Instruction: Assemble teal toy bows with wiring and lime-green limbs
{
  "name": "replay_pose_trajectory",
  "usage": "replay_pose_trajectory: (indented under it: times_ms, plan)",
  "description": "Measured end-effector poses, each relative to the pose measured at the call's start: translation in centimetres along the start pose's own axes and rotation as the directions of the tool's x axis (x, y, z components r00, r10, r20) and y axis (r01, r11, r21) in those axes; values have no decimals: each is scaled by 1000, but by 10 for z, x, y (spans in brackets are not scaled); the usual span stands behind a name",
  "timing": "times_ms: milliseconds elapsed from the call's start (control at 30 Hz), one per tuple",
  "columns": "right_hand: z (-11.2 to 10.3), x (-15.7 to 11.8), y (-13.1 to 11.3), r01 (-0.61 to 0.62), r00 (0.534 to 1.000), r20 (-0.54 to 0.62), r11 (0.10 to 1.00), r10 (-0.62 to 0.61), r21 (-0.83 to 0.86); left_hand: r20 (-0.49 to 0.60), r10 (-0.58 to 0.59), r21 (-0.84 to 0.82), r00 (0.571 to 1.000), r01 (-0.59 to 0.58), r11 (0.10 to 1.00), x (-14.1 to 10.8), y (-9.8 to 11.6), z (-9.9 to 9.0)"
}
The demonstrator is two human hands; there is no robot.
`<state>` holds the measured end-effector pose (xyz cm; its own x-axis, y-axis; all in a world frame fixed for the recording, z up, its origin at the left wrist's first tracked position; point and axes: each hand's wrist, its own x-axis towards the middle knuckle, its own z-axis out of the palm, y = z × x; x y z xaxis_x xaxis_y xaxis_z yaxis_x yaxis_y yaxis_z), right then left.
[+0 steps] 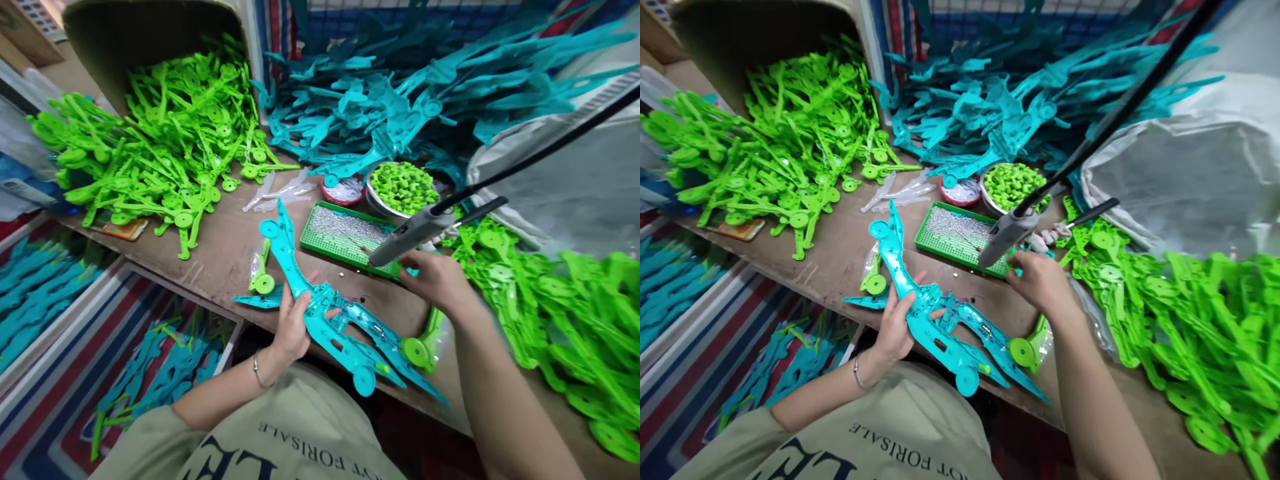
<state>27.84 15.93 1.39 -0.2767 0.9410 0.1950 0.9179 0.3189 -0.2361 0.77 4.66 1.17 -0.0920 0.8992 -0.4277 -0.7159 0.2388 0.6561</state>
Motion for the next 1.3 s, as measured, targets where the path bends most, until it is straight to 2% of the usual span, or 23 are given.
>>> replay_pose_trajectory:
  times_ms: [100,200,267,367,467,600,1300]
  plan:
    - [-34,-24,-39,113,993,-60,962,-101,250,32,-8,33,999,7,999,-8,-12,-4]
    - [-53,-29,-93,255,966,-87,843,-243,474,60,-31,61,998,28,998,-18,-27,-10]
    - [-49,-18,-123,292,956,-131,802,-263,521,63,-43,66,997,39,997,-25,-37,-13]
    - [-29,7,-147,322,945,-230,783,-233,532,73,-52,86,996,46,995,-32,-47,-18]
    - [-10,29,-155,281,949,-278,797,-149,534,100,-58,125,993,45,991,-37,-49,-21]
    - [0,42,-160,264,948,-293,821,-124,507,123,-60,147,991,42,988,-40,-44,-21]
    - [-3,48,-167,256,955,-264,819,-133,514,149,-38,136,988,17,991,-42,-41,-19]
